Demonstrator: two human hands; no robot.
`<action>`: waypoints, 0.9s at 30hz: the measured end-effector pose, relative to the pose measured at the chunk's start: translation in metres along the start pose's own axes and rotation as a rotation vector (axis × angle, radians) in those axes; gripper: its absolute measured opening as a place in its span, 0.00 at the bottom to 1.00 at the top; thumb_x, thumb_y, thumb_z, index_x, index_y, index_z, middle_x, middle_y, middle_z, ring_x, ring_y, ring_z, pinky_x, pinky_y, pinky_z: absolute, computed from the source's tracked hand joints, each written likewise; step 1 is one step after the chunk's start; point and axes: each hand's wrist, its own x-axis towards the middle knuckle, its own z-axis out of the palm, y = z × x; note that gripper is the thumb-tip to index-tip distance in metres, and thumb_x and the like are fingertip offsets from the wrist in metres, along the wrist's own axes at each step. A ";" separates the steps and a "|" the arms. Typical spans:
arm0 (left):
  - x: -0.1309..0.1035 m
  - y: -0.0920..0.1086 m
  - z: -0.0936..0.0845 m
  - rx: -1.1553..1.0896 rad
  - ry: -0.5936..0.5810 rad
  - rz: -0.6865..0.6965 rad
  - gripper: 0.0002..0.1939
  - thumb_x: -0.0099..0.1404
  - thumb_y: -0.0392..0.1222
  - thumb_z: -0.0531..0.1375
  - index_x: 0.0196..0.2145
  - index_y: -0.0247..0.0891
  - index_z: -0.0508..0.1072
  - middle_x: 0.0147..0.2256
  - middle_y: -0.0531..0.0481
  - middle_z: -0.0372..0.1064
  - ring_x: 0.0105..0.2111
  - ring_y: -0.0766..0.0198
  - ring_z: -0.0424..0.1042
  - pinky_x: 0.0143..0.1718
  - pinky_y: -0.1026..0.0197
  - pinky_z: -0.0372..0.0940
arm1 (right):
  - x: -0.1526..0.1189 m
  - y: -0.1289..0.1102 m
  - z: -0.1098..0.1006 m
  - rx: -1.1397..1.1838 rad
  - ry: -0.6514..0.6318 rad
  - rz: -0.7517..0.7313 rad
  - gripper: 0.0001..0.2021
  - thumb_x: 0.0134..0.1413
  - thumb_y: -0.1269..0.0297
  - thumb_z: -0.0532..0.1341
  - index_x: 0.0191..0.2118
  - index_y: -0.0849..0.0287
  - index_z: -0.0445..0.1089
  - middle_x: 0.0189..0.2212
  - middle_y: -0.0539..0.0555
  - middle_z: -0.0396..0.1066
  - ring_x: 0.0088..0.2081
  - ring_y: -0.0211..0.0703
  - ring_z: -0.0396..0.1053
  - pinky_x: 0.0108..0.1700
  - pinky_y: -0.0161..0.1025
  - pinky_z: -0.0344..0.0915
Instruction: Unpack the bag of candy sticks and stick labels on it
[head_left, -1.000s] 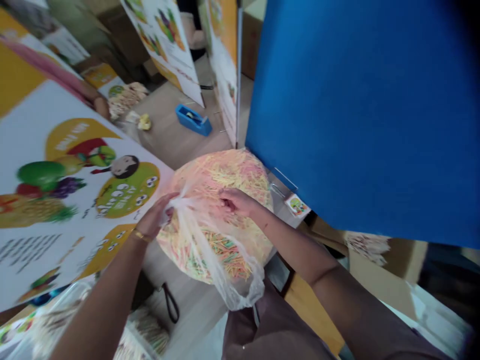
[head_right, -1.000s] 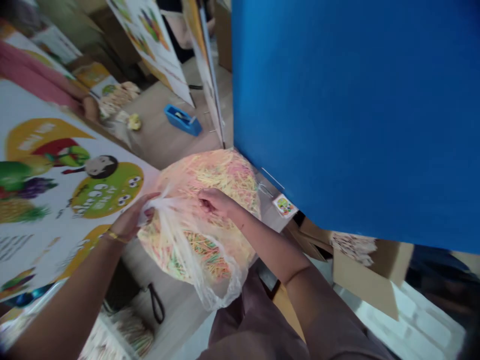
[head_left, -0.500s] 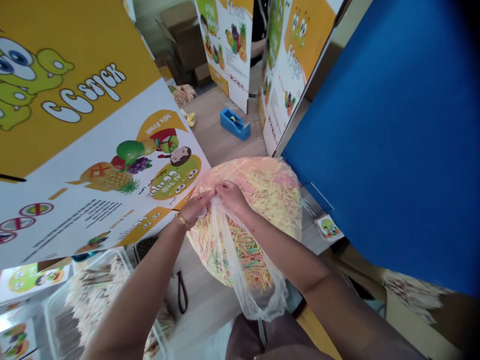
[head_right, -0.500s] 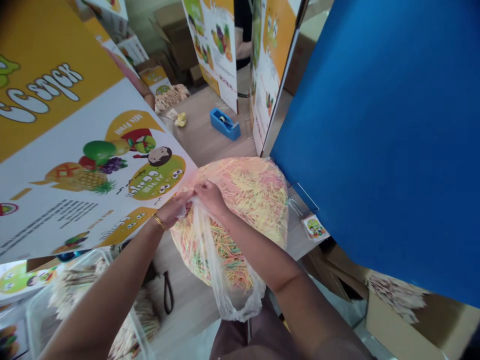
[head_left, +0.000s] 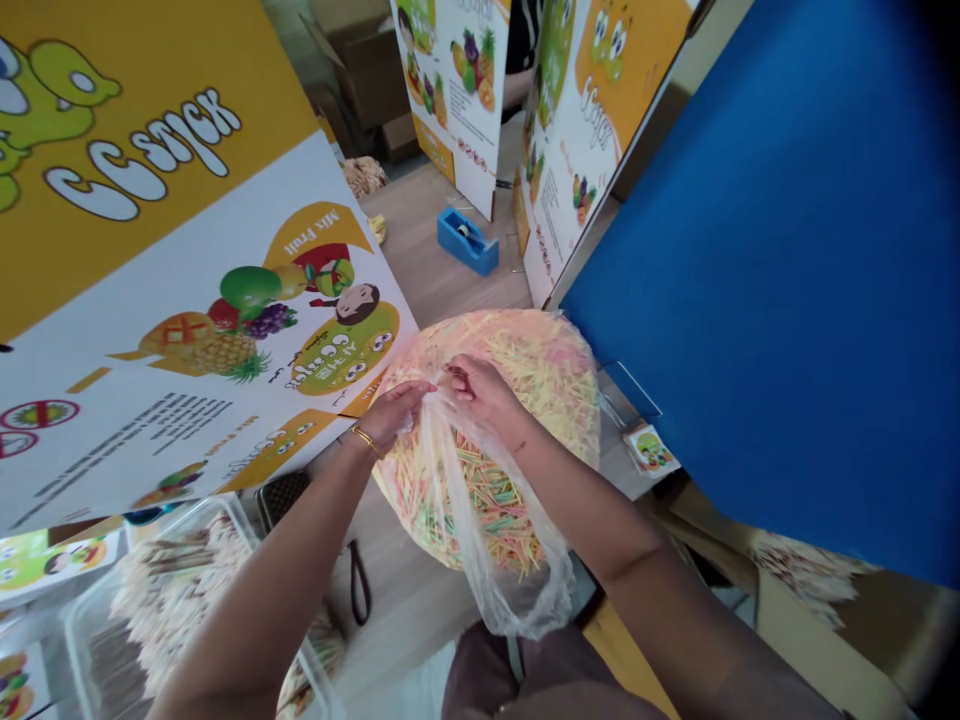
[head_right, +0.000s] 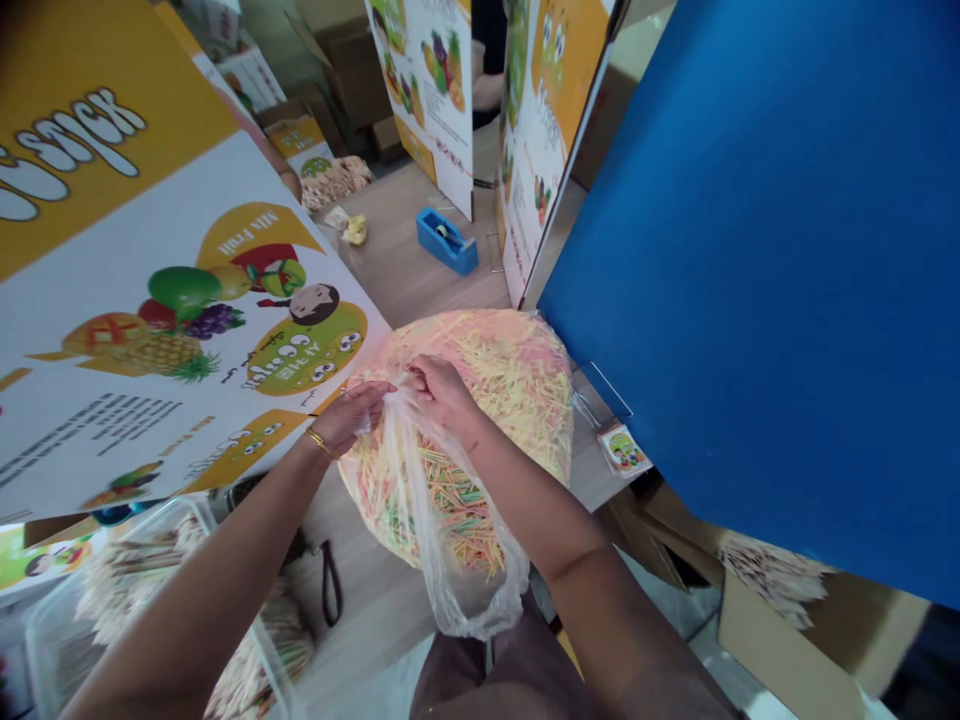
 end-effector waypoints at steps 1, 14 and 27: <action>0.000 0.000 0.000 -0.007 -0.001 -0.003 0.25 0.51 0.57 0.72 0.38 0.35 0.76 0.19 0.63 0.51 0.18 0.74 0.49 0.20 0.66 0.43 | -0.001 -0.002 -0.001 0.005 -0.015 0.010 0.07 0.46 0.64 0.59 0.24 0.56 0.60 0.18 0.42 0.51 0.20 0.30 0.46 0.21 0.33 0.40; 0.004 0.002 0.000 -0.134 -0.028 -0.090 0.27 0.48 0.61 0.73 0.31 0.40 0.68 0.17 0.64 0.50 0.15 0.75 0.47 0.17 0.68 0.41 | -0.020 -0.014 0.010 -0.210 -0.159 0.056 0.10 0.45 0.63 0.66 0.35 0.58 0.70 0.28 0.46 0.71 0.29 0.35 0.67 0.32 0.33 0.60; 0.007 -0.004 -0.004 -0.015 0.010 -0.044 0.29 0.43 0.55 0.76 0.36 0.39 0.70 0.18 0.63 0.55 0.17 0.74 0.52 0.20 0.67 0.47 | -0.001 -0.007 -0.005 -0.038 -0.278 0.103 0.12 0.45 0.66 0.65 0.23 0.57 0.58 0.18 0.42 0.53 0.20 0.28 0.47 0.21 0.30 0.43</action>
